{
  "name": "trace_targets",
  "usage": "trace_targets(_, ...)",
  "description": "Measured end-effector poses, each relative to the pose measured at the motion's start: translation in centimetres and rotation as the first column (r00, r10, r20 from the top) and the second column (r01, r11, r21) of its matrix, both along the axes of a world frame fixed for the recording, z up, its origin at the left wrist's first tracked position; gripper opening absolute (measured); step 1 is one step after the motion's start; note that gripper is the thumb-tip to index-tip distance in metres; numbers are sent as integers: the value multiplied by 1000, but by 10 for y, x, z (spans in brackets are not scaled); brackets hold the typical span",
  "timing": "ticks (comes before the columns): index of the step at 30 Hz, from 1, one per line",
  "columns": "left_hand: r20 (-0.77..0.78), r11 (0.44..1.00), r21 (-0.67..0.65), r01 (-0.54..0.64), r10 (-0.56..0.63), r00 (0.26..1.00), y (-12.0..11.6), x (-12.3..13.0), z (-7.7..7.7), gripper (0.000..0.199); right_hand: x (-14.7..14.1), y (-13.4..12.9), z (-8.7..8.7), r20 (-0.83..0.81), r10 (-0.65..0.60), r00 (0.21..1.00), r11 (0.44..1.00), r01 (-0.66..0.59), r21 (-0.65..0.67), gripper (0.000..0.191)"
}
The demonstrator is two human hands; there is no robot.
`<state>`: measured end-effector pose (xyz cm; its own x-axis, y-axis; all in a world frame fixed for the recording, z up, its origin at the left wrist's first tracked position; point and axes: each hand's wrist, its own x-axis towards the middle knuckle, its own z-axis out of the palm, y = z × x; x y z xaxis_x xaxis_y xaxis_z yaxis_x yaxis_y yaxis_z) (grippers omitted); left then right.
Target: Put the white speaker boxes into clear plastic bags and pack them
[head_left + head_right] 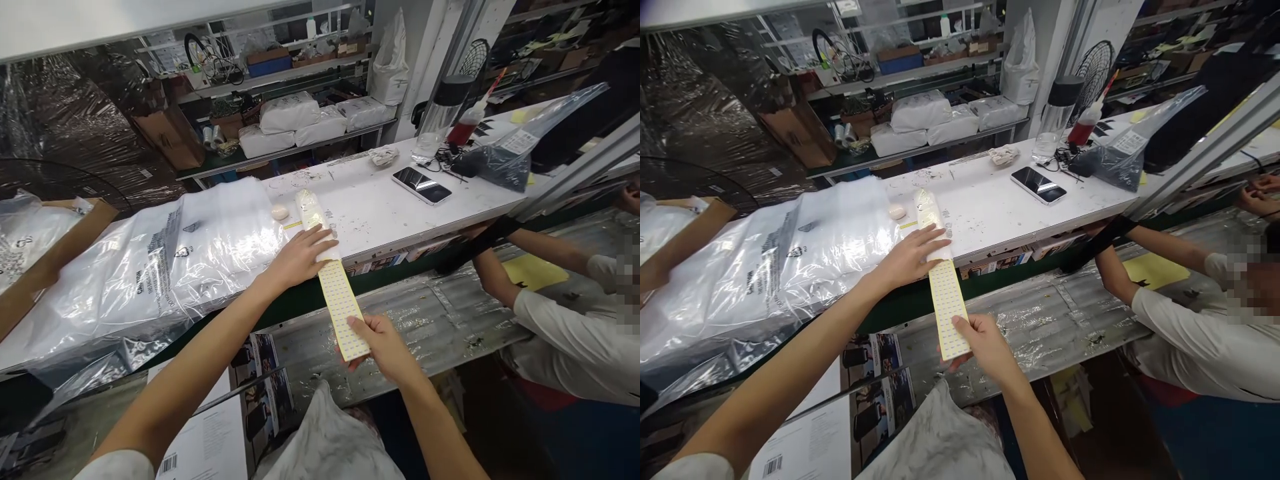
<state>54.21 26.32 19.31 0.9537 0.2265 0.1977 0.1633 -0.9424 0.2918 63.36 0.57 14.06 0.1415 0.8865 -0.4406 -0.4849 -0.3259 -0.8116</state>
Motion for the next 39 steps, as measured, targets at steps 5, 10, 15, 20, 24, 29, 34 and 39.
trace_targets(5,-28,999,-3,-52,52,998,8,-7,8,52,2,-33,16,125,176,977,984,-172,-35,59)
trace_targets(10,66,977,-184,106,-95,993,-44,-25,41,57,27,-52,47,637,386,667,905,-409,-120,45)
trace_targets(15,-54,682,-664,308,-454,889,-112,-39,33,66,42,-47,84,751,600,276,670,-687,-283,27)
trace_targets(20,-59,460,-878,134,-380,923,-130,-45,-2,40,42,-33,106,747,654,123,589,-702,-400,21)
trace_targets(24,-12,502,-855,132,-273,962,-131,-49,-5,37,65,-25,107,735,640,222,642,-680,-354,13)
trace_targets(29,106,298,-954,-27,421,901,-135,-42,-10,41,90,-20,64,524,42,850,961,-179,212,77)
trace_targets(34,109,292,-953,-84,587,802,-153,-34,-19,45,35,-3,13,299,-260,918,918,139,371,70)
trace_targets(39,136,732,-673,-109,267,954,-117,-51,7,24,14,0,-3,88,-356,930,920,333,206,44)
